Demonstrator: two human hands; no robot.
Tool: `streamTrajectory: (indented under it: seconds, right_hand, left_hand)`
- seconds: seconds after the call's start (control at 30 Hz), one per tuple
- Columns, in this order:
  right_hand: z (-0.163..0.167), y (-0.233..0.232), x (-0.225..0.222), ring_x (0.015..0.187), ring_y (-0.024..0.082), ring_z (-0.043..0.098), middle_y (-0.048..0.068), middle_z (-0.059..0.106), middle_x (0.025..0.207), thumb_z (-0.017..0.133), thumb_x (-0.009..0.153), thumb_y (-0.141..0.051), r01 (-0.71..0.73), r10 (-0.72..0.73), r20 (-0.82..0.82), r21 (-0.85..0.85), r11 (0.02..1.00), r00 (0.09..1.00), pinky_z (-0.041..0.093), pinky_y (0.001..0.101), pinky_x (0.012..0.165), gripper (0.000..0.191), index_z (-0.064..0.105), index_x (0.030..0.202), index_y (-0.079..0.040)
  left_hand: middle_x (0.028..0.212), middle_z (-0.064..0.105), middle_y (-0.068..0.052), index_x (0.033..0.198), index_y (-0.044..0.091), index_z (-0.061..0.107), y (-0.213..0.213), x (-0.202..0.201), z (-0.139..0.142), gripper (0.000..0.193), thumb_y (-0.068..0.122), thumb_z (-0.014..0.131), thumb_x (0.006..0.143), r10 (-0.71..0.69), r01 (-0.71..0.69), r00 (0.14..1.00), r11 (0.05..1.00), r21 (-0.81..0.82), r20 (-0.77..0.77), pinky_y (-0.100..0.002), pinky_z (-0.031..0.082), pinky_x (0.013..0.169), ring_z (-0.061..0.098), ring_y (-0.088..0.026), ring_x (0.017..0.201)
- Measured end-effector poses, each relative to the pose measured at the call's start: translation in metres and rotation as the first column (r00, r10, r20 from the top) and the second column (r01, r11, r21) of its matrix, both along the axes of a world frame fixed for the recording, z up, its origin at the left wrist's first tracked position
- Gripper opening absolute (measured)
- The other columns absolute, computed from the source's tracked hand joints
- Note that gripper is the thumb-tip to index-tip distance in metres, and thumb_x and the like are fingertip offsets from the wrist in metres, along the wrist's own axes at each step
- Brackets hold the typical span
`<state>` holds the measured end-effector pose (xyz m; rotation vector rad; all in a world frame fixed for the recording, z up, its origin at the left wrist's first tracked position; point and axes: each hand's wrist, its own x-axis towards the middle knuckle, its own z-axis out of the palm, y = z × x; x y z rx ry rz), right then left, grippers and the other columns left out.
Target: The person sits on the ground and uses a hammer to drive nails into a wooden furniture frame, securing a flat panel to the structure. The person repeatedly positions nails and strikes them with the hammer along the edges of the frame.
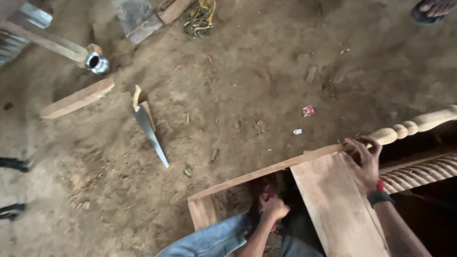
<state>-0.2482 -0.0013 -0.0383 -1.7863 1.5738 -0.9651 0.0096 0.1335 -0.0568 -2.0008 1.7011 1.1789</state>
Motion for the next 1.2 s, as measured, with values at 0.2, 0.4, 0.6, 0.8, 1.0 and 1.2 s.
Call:
streamTrajectory:
  seconds: [0.2,0.4,0.6,0.8,1.0,1.2]
  right_hand:
    - [-0.001,-0.004,-0.001,0.141,0.033,0.036,0.013,0.053,0.141,0.073,0.085,-0.030,0.002,-0.002,0.006,-0.035,0.999,1.000,0.033,0.0441,0.121,0.052,0.065,0.135,-0.019]
    - [-0.009,-0.003,-0.006,0.145,0.034,0.034,0.011,0.056,0.143,0.073,0.085,-0.029,0.000,0.000,-0.065,0.004,1.000,0.998,0.032,0.0451,0.123,0.053,0.065,0.137,-0.018]
    - [-0.015,0.003,0.000,0.140,0.034,0.036,0.016,0.047,0.144,0.074,0.089,-0.031,0.009,-0.010,0.005,0.022,1.000,1.000,0.034,0.0445,0.121,0.050,0.067,0.136,-0.018]
    - [-0.013,0.007,0.007,0.140,0.032,0.035,0.013,0.051,0.144,0.072,0.091,-0.034,-0.001,0.002,0.031,-0.021,1.000,1.000,0.033,0.0420,0.120,0.049,0.065,0.137,-0.018]
    - [-0.011,-0.002,0.004,0.143,0.033,0.033,0.008,0.063,0.136,0.073,0.090,-0.029,-0.053,0.052,-0.070,-0.011,0.999,0.996,0.027,0.0457,0.124,0.051,0.065,0.139,-0.017]
    - [-0.005,0.003,-0.005,0.134,0.028,0.044,0.012,0.044,0.148,0.071,0.092,-0.024,-0.040,0.026,0.133,0.104,0.994,0.991,0.030,0.0431,0.122,0.048,0.061,0.139,-0.019]
  left_hand:
    - [0.137,0.059,-0.024,0.143,0.009,0.053,-0.003,-0.003,0.003,0.066,0.032,0.072,0.084,0.161,-0.184,0.954,0.981,-0.069,-0.251,-0.052,0.049,0.102,0.058,-0.045,0.121]
    - [0.137,0.059,-0.025,0.140,0.005,0.059,-0.012,-0.009,-0.010,0.064,0.034,0.074,0.085,-0.127,-0.002,0.956,0.899,-0.437,-0.265,-0.054,0.046,0.101,0.053,-0.047,0.122]
    - [0.128,0.065,-0.025,0.131,0.008,0.068,-0.003,-0.006,-0.017,0.053,0.042,0.069,0.091,0.007,-0.058,0.964,0.981,-0.187,-0.267,-0.054,0.049,0.099,0.059,-0.047,0.118]
    - [0.119,0.064,-0.027,0.126,0.003,0.064,0.007,-0.006,-0.019,0.059,0.033,0.080,0.078,0.154,-0.202,0.949,0.967,-0.153,-0.276,-0.057,0.052,0.091,0.059,-0.049,0.112]
    - [0.100,0.064,-0.021,0.114,0.003,0.064,0.006,-0.015,-0.018,0.042,0.026,0.076,0.081,0.097,-0.173,0.954,0.951,-0.255,-0.285,-0.050,0.050,0.076,0.059,-0.039,0.090]
    - [0.082,0.061,-0.014,0.104,0.003,0.061,0.014,-0.018,-0.022,0.031,0.021,0.076,0.084,0.366,-0.424,0.793,0.906,-0.010,-0.487,-0.042,0.046,0.055,0.057,-0.029,0.065]
